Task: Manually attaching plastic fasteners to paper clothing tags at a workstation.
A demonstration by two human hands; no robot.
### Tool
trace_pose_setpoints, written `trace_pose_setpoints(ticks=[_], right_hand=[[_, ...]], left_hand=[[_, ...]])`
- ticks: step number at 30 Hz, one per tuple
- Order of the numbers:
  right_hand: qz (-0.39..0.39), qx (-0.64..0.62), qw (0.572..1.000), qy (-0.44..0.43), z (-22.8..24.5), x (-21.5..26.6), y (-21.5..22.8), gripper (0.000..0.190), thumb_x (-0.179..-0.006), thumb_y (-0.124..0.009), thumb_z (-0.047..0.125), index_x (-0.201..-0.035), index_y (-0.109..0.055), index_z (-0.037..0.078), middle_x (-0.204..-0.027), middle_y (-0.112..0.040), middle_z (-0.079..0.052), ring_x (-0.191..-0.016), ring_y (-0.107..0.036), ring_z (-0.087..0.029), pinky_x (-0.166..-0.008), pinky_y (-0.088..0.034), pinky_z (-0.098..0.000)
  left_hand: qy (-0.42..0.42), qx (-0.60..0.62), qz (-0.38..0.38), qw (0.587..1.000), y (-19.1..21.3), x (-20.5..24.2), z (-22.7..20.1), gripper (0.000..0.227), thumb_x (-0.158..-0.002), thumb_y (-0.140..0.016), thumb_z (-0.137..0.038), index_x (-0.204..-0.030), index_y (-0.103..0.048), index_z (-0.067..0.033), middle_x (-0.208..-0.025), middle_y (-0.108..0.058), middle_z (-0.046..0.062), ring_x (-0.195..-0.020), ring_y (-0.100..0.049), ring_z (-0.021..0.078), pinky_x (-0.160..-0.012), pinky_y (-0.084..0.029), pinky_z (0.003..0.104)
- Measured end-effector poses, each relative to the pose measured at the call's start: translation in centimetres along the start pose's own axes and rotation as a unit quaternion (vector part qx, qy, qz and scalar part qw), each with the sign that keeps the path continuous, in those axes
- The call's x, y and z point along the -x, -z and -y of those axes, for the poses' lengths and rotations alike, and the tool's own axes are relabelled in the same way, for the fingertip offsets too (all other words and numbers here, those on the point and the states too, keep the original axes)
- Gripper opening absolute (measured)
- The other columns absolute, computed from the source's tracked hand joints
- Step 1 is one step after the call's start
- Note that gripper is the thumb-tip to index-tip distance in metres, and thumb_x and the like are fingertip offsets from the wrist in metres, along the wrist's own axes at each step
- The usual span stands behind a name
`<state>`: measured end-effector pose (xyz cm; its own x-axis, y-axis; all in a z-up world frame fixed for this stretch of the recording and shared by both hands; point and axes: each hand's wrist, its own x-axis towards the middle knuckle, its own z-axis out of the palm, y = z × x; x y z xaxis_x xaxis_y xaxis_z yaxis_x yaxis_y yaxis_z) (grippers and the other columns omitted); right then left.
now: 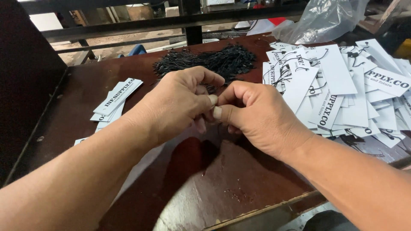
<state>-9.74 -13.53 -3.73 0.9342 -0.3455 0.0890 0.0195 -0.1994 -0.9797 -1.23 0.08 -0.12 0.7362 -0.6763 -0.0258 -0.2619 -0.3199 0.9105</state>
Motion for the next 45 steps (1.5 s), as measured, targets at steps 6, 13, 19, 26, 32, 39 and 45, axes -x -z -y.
trace_pose_setpoints(ticks=[6, 13, 19, 26, 32, 39, 45], right_hand=[[-0.013, 0.164, 0.986, 0.035, 0.4, 0.2, -0.1, 0.01, -0.09, -0.075, 0.012, -0.08, -0.074, 0.009, -0.065, -0.073, -0.004, -0.056, -0.063, -0.013, -0.055, -0.052, -0.0259], [-0.062, 0.152, 0.986, 0.018, -0.7, -0.1, 0.3, 0.014, -0.094, -0.069, 0.014, -0.08, -0.068, 0.012, -0.074, -0.071, -0.001, -0.06, -0.062, -0.013, -0.06, -0.052, -0.0276], [-0.056, 0.199, 0.978, 0.009, -0.5, 0.2, -0.2, 0.013, -0.091, -0.07, 0.019, -0.079, -0.068, 0.015, -0.069, -0.071, 0.001, -0.057, -0.064, -0.011, -0.061, -0.051, -0.0267], [-0.043, 0.248, 0.968, -0.009, -0.1, 0.9, -0.2, 0.015, -0.092, -0.068, 0.024, -0.078, -0.067, 0.017, -0.065, -0.071, 0.002, -0.062, -0.062, -0.011, -0.066, -0.048, -0.0277], [-0.047, 0.277, 0.96, -0.011, -0.2, 0.9, -0.3, 0.015, -0.092, -0.068, 0.026, -0.079, -0.068, 0.019, -0.067, -0.07, 0.004, -0.062, -0.057, -0.011, -0.065, -0.046, -0.0285], [-0.047, 0.272, 0.961, -0.015, 0.1, 1.1, -0.6, 0.016, -0.093, -0.067, 0.023, -0.079, -0.068, 0.017, -0.067, -0.07, 0.002, -0.062, -0.058, -0.012, -0.066, -0.046, -0.0288], [-0.054, 0.273, 0.96, -0.011, -0.1, 1.1, -0.6, 0.015, -0.093, -0.067, 0.024, -0.079, -0.067, 0.017, -0.068, -0.071, 0.002, -0.062, -0.06, -0.012, -0.065, -0.047, -0.0286]], left_hand=[[0.056, -0.068, -0.044, 0.995, 0.7, 0.8, -0.5, 0.043, -0.089, -0.058, -0.01, -0.129, -0.071, -0.0161, -0.066, -0.075, 0.009, -0.047, -0.057, 0.0157, -0.045, -0.052, 0.03], [0.201, -0.446, -0.28, 0.826, 8.4, -0.2, 5.4, 0.042, -0.094, -0.065, -0.046, -0.121, -0.075, -0.0158, -0.132, -0.062, 0.019, -0.119, -0.062, 0.0449, -0.095, -0.05, 0.056], [0.308, -0.423, -0.285, 0.803, 10.1, -0.3, 7.9, 0.057, -0.09, -0.073, -0.055, -0.123, -0.076, -0.0084, -0.129, -0.07, 0.024, -0.118, -0.066, 0.0489, -0.093, -0.053, 0.056], [0.301, -0.46, -0.285, 0.785, 9.9, -0.3, 7.9, 0.05, -0.088, -0.072, -0.059, -0.121, -0.078, -0.0209, -0.132, -0.067, 0.019, -0.12, -0.066, 0.0444, -0.093, -0.054, 0.052], [0.253, -0.439, -0.33, 0.796, 10.8, 0.4, 8.5, 0.051, -0.082, -0.082, -0.053, -0.119, -0.073, -0.0181, -0.124, -0.066, 0.02, -0.114, -0.064, 0.0466, -0.088, -0.052, 0.057], [0.3, -0.313, -0.367, 0.823, 12.3, 0.8, 8.2, 0.024, -0.086, -0.083, -0.043, -0.103, -0.078, -0.0257, -0.115, -0.074, 0.014, -0.11, -0.067, 0.0408, -0.088, -0.052, 0.052], [0.284, -0.261, -0.392, 0.835, 12.8, 1.4, 8.5, 0.027, -0.095, -0.076, -0.045, -0.111, -0.082, -0.0241, -0.107, -0.076, 0.012, -0.101, -0.069, 0.0373, -0.083, -0.054, 0.053]])
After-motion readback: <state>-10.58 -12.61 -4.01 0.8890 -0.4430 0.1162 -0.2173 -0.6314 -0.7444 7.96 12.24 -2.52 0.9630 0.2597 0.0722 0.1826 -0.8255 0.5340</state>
